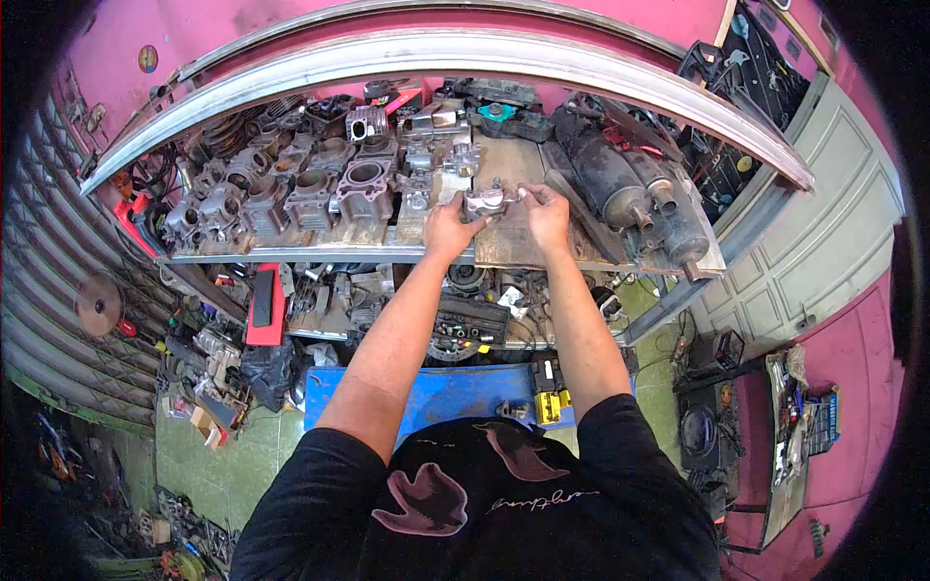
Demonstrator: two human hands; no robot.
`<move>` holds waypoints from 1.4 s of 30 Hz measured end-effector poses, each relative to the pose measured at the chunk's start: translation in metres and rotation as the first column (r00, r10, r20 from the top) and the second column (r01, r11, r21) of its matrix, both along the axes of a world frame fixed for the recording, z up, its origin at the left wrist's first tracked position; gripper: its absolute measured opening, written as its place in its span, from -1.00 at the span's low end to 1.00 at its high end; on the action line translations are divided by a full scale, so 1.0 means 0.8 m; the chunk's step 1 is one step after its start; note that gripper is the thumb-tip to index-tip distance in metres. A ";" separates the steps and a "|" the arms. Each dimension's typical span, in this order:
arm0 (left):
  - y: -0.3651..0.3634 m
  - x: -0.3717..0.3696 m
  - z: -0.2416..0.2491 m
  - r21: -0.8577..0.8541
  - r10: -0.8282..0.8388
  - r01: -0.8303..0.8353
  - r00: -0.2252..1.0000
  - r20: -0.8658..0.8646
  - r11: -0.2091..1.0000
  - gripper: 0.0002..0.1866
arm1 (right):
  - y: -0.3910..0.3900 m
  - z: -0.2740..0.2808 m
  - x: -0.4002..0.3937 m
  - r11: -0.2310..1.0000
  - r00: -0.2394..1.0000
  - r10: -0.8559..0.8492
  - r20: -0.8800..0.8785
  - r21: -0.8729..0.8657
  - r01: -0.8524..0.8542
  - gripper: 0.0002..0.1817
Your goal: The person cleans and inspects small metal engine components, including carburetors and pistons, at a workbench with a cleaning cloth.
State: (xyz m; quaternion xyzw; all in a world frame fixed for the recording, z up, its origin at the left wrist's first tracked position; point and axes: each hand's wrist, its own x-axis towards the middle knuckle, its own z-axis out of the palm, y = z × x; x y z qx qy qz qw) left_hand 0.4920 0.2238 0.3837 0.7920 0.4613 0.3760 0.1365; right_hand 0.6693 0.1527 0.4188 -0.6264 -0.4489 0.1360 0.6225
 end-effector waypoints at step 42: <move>0.006 -0.017 0.026 -0.041 0.061 -0.060 0.998 0.005 0.997 -0.26 | 0.029 -0.020 -0.039 0.998 0.979 -0.025 0.202 0.066 0.011 -0.87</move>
